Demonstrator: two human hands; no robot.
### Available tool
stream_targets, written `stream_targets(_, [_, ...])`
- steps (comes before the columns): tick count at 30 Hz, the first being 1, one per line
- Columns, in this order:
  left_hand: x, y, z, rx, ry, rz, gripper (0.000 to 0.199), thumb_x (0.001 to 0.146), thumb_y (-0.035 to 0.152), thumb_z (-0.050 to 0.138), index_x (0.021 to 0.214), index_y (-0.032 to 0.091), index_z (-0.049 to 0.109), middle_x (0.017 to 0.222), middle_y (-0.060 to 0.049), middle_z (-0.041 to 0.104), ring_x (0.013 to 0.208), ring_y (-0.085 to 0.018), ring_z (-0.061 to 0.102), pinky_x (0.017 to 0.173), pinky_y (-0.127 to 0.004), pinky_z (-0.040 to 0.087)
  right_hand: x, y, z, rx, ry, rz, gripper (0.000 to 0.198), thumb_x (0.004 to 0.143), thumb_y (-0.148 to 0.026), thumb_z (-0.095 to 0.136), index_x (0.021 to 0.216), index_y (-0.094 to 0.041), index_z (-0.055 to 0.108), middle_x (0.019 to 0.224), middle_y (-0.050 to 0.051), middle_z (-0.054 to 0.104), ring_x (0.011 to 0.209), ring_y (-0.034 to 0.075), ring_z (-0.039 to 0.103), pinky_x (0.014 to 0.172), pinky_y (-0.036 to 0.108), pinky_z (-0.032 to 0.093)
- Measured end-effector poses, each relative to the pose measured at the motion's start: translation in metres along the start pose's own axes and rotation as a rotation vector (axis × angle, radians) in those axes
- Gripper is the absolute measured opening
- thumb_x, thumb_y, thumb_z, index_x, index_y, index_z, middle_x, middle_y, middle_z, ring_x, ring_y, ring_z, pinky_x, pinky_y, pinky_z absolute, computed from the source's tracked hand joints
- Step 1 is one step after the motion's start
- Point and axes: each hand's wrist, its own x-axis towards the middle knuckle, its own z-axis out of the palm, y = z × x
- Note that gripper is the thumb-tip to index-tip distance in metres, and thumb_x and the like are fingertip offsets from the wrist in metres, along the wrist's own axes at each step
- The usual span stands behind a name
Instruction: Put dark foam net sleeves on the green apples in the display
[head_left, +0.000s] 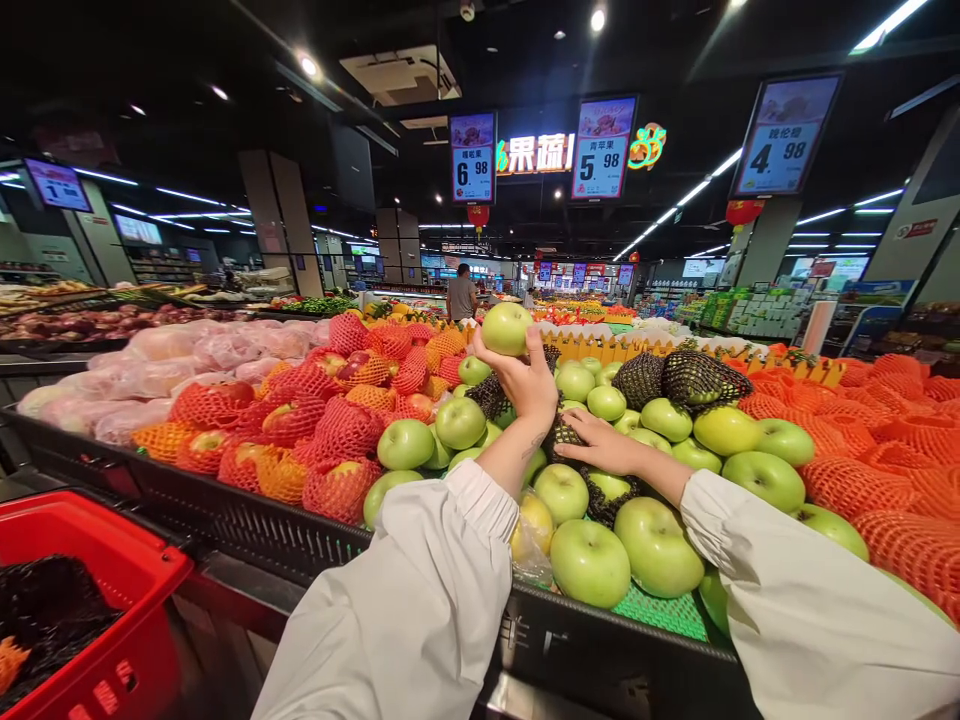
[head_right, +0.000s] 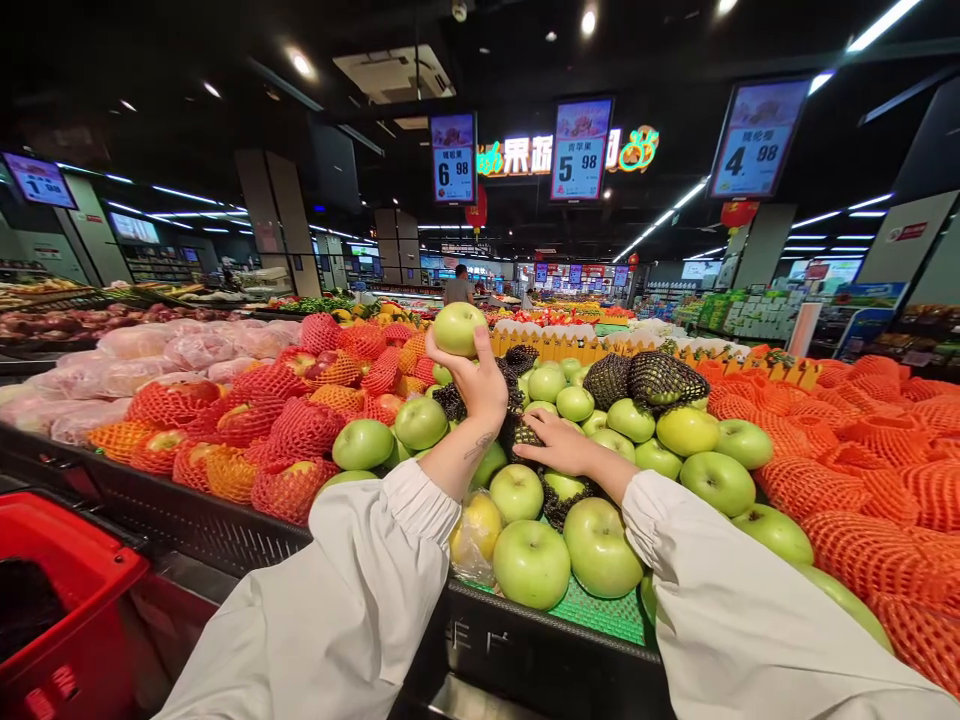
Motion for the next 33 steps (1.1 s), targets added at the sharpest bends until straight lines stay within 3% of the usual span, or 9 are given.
stream_targets(6, [0.000, 0.002, -0.001, 0.040, -0.010, -0.033, 0.070, 0.098, 0.041, 0.056, 0.149, 0.020, 0.013, 0.154, -0.023, 0.036, 0.141, -0.025, 0.046, 0.116, -0.037, 0.037, 0.004, -0.018, -0.004, -0.192, -0.030, 0.032, 0.054, 0.093, -0.046, 0.053, 0.132, -0.009, 0.059, 0.138, 0.024, 0.048, 0.125, 0.040, 0.050, 0.104, 0.057, 0.043])
stream_targets(11, [-0.001, 0.001, 0.000, 0.043, -0.049, -0.048, 0.068, 0.098, 0.043, 0.055, 0.149, 0.021, 0.015, 0.154, -0.022, 0.035, 0.140, -0.024, 0.046, 0.117, -0.037, 0.037, -0.003, -0.011, -0.001, -0.089, 0.014, -0.002, 0.070, 0.092, -0.055, 0.052, 0.143, -0.008, 0.049, 0.153, 0.024, 0.038, 0.138, 0.039, 0.041, 0.114, 0.058, 0.034])
stream_targets(14, [-0.001, -0.001, 0.001, 0.035, -0.117, -0.032, 0.070, 0.097, 0.044, 0.057, 0.149, 0.020, 0.017, 0.151, -0.022, 0.039, 0.134, -0.024, 0.051, 0.114, -0.037, 0.040, -0.014, -0.003, -0.010, 0.092, 0.219, -0.022, 0.077, 0.090, -0.067, 0.051, 0.143, -0.011, 0.049, 0.149, 0.020, 0.046, 0.139, 0.036, 0.043, 0.117, 0.054, 0.031])
stream_targets(17, [-0.001, -0.002, -0.001, 0.106, -0.220, 0.070, 0.074, 0.091, 0.042, 0.065, 0.150, 0.024, 0.023, 0.150, -0.019, 0.039, 0.132, -0.026, 0.053, 0.109, -0.038, 0.044, -0.025, 0.001, -0.025, 0.230, 0.599, 0.103, 0.062, 0.095, -0.065, 0.043, 0.134, -0.019, 0.056, 0.138, 0.015, 0.059, 0.130, 0.032, 0.053, 0.114, 0.053, 0.036])
stream_targets(21, [-0.002, 0.001, -0.006, 0.287, -0.512, 0.347, 0.070, 0.086, 0.034, 0.072, 0.147, 0.029, 0.039, 0.146, -0.015, 0.039, 0.126, -0.029, 0.055, 0.094, -0.035, 0.053, -0.035, 0.001, -0.037, 0.400, 0.905, 0.164, 0.062, 0.096, -0.065, 0.041, 0.139, -0.021, 0.049, 0.132, 0.014, 0.062, 0.118, 0.030, 0.061, 0.104, 0.049, 0.046])
stream_targets(24, [-0.005, 0.005, -0.011, 0.399, -0.882, 0.589, 0.059, 0.089, 0.032, 0.067, 0.145, 0.031, 0.046, 0.148, -0.013, 0.037, 0.118, -0.027, 0.060, 0.084, -0.032, 0.055, -0.040, -0.001, -0.039, 0.445, 0.902, 0.098, 0.075, 0.093, -0.067, 0.046, 0.151, -0.021, 0.033, 0.144, 0.015, 0.052, 0.115, 0.030, 0.062, 0.098, 0.045, 0.050])
stream_targets(26, [-0.007, 0.006, -0.012, 0.437, -1.088, 0.688, 0.057, 0.092, 0.030, 0.063, 0.146, 0.033, 0.045, 0.149, -0.011, 0.037, 0.113, -0.025, 0.062, 0.081, -0.030, 0.055, -0.041, -0.003, -0.039, 0.415, 0.888, 0.103, 0.080, 0.089, -0.069, 0.052, 0.149, -0.019, 0.035, 0.144, 0.015, 0.051, 0.113, 0.030, 0.062, 0.097, 0.044, 0.050])
stream_targets(31, [-0.009, 0.004, -0.011, 0.467, -1.248, 0.668, 0.068, 0.089, 0.028, 0.064, 0.151, 0.032, 0.037, 0.145, -0.009, 0.044, 0.113, -0.024, 0.063, 0.082, -0.031, 0.054, -0.035, -0.002, -0.038, 0.553, 0.808, 0.202, 0.075, 0.070, -0.069, 0.071, 0.123, -0.018, 0.053, 0.114, 0.011, 0.064, 0.090, 0.026, 0.063, 0.076, 0.040, 0.056])
stream_targets(33, [-0.010, 0.002, -0.010, 0.501, -1.284, 0.612, 0.077, 0.086, 0.031, 0.069, 0.153, 0.028, 0.032, 0.144, -0.010, 0.046, 0.115, -0.026, 0.062, 0.084, -0.033, 0.054, -0.032, 0.000, -0.036, 0.580, 0.818, 0.237, 0.075, 0.060, -0.067, 0.079, 0.113, -0.017, 0.057, 0.105, 0.010, 0.066, 0.088, 0.025, 0.063, 0.077, 0.040, 0.056])
